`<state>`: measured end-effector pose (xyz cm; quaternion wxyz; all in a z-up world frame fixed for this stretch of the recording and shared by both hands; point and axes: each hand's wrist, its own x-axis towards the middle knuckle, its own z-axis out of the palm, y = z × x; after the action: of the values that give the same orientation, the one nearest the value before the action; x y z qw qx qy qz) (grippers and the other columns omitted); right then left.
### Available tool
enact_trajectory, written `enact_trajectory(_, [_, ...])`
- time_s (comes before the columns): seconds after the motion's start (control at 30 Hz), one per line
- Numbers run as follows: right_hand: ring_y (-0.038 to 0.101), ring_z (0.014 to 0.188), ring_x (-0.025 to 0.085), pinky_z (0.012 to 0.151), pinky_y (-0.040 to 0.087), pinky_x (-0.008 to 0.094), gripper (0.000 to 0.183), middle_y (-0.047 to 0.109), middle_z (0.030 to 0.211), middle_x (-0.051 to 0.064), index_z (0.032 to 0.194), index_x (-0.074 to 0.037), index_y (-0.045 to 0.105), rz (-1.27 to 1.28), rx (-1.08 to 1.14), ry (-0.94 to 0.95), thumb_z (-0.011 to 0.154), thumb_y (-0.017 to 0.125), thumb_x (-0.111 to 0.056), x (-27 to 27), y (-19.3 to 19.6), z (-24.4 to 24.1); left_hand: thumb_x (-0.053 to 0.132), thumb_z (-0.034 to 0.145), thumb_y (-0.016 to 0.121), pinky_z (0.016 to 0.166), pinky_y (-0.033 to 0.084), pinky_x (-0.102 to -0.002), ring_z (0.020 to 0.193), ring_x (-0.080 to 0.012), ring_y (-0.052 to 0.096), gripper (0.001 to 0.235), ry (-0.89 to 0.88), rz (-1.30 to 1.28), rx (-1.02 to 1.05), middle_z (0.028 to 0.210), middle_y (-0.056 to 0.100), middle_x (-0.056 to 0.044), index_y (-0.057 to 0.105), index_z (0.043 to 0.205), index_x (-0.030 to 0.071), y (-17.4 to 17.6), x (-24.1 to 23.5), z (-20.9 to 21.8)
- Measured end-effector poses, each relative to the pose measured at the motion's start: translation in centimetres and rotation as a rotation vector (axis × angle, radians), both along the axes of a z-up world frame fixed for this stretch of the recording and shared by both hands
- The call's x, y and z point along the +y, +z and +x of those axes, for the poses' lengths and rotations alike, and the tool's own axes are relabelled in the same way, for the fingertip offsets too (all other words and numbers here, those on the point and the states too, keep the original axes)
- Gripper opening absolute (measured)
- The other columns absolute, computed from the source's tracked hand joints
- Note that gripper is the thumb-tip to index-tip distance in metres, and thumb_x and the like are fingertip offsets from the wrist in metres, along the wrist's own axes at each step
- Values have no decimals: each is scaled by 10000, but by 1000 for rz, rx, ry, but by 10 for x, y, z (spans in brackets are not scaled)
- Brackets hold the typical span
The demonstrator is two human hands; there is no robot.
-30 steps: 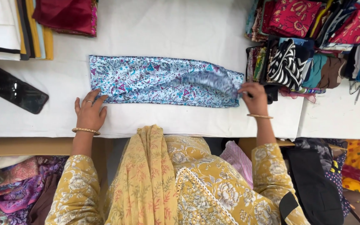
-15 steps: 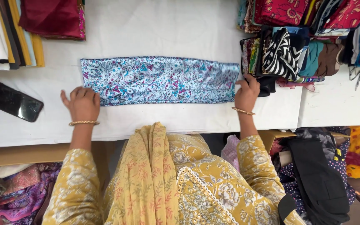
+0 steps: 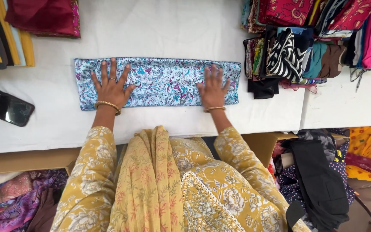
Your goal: The person folds several pieces of clothing on a white table. They handle a brown floral fabric, a red cloth, a blue patterned fabric, a purple paisley fabric, a white fabric with black leaves, and a maroon garment, folding each one neatly by hand.
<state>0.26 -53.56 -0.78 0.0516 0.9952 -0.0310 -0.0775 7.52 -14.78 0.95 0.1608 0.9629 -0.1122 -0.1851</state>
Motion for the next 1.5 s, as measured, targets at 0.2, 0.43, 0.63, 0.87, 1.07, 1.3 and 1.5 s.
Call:
enact_trajectory(0.2, [-22, 1596, 262, 1245, -24, 627, 694, 46, 1744, 31, 1664, -212, 170, 204, 121, -370, 1073, 266, -563, -59, 36, -18, 673, 991, 411, 1221, -102, -686, 1610, -308, -110, 728, -11, -42, -12, 1757, -86, -2, 186, 1649, 455, 2, 3, -3])
enact_trajectory(0.43, [552, 1317, 386, 1116, 454, 494, 537, 555, 1457, 176, 1452, -44, 518, 446, -408, -376, 1019, 732, -280, -88, 12, -33, 498, 1062, 588, 1242, -6, -679, 1631, -358, 48, 687, 107, -33, -196, 1784, 90, -85, 338, 1678, 324, 10, 35, -44])
enact_trajectory(0.63, [658, 1089, 377, 965, 524, 431, 744, 654, 1201, 205, 1265, 4, 532, 627, -140, -928, 715, 903, -332, -86, 9, 2, 197, 958, 810, 1089, 362, -592, 1379, -388, 381, 586, 709, -92, -345, 1501, 442, -167, 536, 1469, 107, -10, 93, -49])
enact_trajectory(0.87, [618, 892, 233, 839, 515, 362, 393, 708, 1010, 120, 1143, 12, 638, 922, -187, -559, 887, 844, -202, -110, 48, -13, 148, 825, 875, 888, 540, -428, 1006, -295, 644, 332, 716, -244, -82, 1102, 667, -117, 686, 1089, 79, -37, 117, -30])
enact_trajectory(1.07, [622, 862, 149, 803, 504, 303, 335, 711, 996, 50, 1140, -11, 624, 961, -190, -616, 878, 795, -131, -112, 65, -12, 136, 877, 816, 804, 577, -368, 916, -239, 713, 481, 727, -505, 121, 1052, 730, -127, 568, 1286, 89, 22, 83, -22])
enact_trajectory(1.3, [648, 890, 134, 770, 562, 292, 319, 690, 1013, 34, 1186, -62, 635, 1230, -258, -361, 889, 747, -89, 29, 84, 32, 84, 891, 757, 817, 570, -344, 904, -184, 687, 616, 720, -658, 163, 1037, 725, -104, 509, 1450, 162, 15, 87, -24])
enact_trajectory(1.5, [713, 915, 280, 813, 570, 382, 397, 718, 1128, 163, 1249, -48, 610, 1090, -23, -90, 916, 761, -204, 234, 71, 63, 120, 968, 684, 812, 550, -336, 878, -157, 657, 515, 753, -664, 175, 1006, 712, -72, 527, 1452, 196, 20, 84, -25])
